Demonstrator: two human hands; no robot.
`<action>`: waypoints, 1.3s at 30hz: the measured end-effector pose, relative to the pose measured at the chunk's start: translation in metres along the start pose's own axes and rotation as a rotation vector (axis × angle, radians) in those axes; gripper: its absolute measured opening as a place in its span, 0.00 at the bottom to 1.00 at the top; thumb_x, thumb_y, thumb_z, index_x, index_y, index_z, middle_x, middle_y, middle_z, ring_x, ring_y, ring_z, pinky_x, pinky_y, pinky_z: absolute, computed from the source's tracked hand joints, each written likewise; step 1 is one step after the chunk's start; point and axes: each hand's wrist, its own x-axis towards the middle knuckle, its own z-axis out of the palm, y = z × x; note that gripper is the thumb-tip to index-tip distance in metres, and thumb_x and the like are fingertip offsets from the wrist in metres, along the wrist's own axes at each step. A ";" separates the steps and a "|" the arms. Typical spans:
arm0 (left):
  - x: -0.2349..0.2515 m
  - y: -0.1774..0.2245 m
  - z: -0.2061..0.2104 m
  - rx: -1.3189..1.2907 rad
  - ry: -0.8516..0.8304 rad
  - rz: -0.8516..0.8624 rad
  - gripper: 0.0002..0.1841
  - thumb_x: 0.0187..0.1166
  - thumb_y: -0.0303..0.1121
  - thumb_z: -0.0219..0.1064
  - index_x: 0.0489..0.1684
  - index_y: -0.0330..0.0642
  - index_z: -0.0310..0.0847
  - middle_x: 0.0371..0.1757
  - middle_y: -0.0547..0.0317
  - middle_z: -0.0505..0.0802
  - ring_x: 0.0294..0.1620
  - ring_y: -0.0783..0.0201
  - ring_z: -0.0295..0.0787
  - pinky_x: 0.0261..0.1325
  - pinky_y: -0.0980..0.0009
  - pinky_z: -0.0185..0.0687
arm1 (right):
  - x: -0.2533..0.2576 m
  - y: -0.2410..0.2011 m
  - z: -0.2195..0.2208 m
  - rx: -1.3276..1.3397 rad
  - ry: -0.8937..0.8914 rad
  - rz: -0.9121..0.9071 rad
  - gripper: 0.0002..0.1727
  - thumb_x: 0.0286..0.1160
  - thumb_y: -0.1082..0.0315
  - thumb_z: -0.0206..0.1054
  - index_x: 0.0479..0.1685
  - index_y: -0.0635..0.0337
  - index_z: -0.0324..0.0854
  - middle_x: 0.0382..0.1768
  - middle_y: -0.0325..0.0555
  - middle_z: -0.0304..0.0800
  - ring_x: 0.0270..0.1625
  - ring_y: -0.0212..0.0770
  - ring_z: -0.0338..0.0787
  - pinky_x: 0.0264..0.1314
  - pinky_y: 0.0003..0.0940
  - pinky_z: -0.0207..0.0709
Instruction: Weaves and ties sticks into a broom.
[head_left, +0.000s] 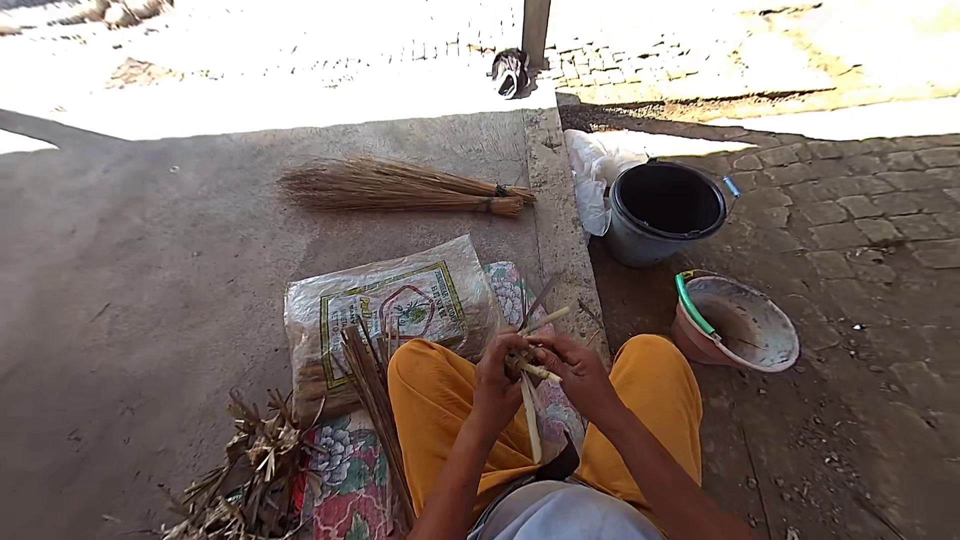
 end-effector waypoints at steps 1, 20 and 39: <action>0.000 -0.003 0.002 0.082 0.021 0.021 0.15 0.71 0.33 0.75 0.49 0.33 0.82 0.57 0.43 0.90 0.62 0.59 0.88 0.65 0.64 0.85 | 0.000 0.000 0.003 -0.033 -0.008 0.027 0.16 0.88 0.66 0.57 0.57 0.68 0.86 0.42 0.43 0.92 0.39 0.25 0.89 0.47 0.22 0.85; -0.010 -0.026 0.016 -0.209 0.015 0.025 0.19 0.82 0.53 0.66 0.41 0.44 0.82 0.68 0.54 0.85 0.67 0.68 0.82 0.66 0.72 0.81 | 0.006 0.013 -0.010 0.626 -0.042 0.497 0.02 0.80 0.76 0.64 0.44 0.64 0.77 0.33 0.44 0.92 0.35 0.36 0.93 0.49 0.33 0.90; -0.009 -0.035 0.010 -0.269 0.128 0.118 0.15 0.86 0.46 0.62 0.30 0.50 0.78 0.57 0.66 0.90 0.52 0.79 0.86 0.50 0.84 0.82 | -0.002 0.029 0.000 0.943 -0.407 0.444 0.10 0.80 0.68 0.58 0.33 0.48 0.83 0.20 0.27 0.78 0.21 0.24 0.76 0.37 0.25 0.80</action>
